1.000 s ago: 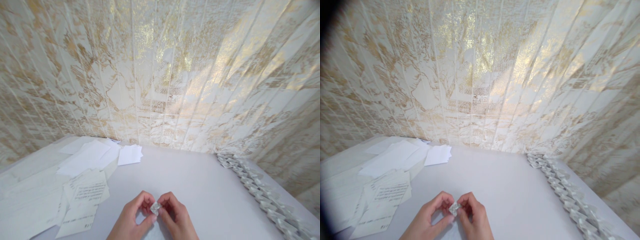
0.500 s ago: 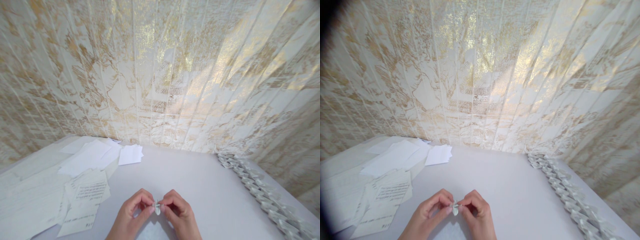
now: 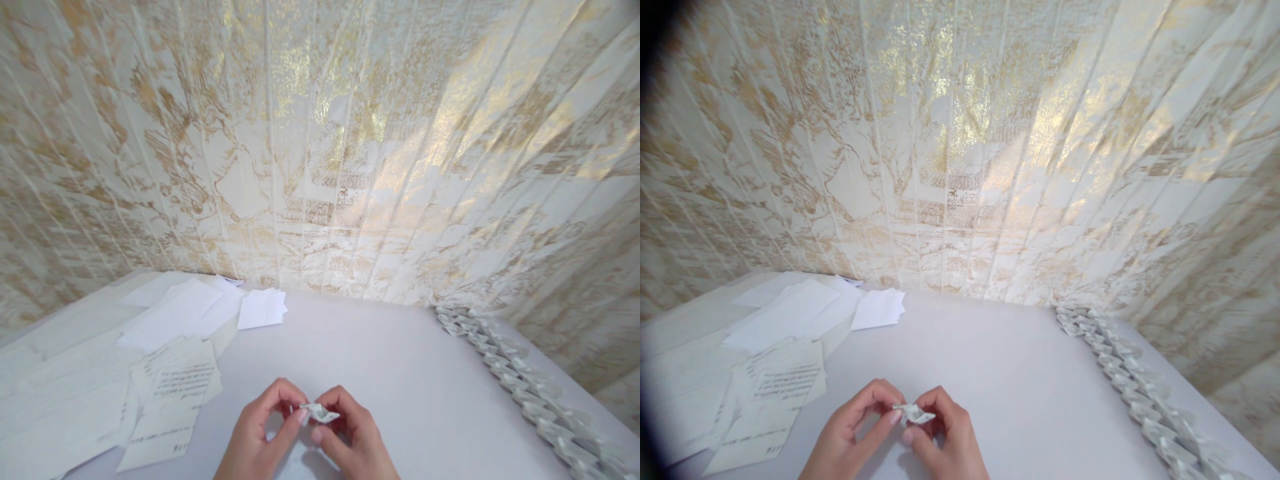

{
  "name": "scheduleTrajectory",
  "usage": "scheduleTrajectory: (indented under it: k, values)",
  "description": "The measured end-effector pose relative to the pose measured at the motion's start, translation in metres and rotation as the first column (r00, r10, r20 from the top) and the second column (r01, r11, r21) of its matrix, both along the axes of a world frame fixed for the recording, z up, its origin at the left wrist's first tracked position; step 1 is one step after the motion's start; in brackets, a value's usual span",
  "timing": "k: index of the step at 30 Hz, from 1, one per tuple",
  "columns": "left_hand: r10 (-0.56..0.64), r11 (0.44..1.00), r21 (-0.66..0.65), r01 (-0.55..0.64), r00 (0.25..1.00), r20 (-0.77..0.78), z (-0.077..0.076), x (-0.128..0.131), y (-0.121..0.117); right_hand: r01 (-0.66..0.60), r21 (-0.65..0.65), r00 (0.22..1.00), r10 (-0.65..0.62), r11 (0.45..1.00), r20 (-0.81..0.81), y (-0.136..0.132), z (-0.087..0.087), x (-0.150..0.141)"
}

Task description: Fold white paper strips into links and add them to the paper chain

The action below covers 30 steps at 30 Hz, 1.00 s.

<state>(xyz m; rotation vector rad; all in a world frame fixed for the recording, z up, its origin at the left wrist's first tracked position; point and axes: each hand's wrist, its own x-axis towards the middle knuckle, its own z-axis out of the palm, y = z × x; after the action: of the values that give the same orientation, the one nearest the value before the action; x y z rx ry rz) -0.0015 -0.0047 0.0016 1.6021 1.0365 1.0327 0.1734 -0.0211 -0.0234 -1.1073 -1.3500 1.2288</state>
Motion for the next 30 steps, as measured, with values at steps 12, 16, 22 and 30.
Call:
scheduleTrajectory:
  k: [12, 16, 22, 30]
  values:
    - [-0.072, 0.992, 0.093, 0.085, 0.988, -0.135, 0.002, 0.0, 0.003, 0.072, 0.019, 0.991, -0.074, 0.997, 0.114, 0.002, -0.009, 0.002]
    - [-0.072, 0.984, 0.149, 0.093, 0.988, -0.139, -0.001, -0.001, 0.003, 0.102, -0.018, 0.99, -0.099, 0.995, 0.102, 0.0, -0.004, 0.001]
    - [-0.042, 0.979, 0.191, 0.078, 0.981, -0.189, 0.002, -0.001, 0.0, 0.094, -0.069, 0.99, -0.086, 0.993, 0.113, -0.003, 0.005, 0.0]
    - [-0.017, 0.994, 0.101, 0.043, 0.969, -0.247, -0.002, -0.002, 0.006, -0.01, -0.079, 0.999, 0.014, 0.997, 0.044, 0.0, 0.004, 0.004]
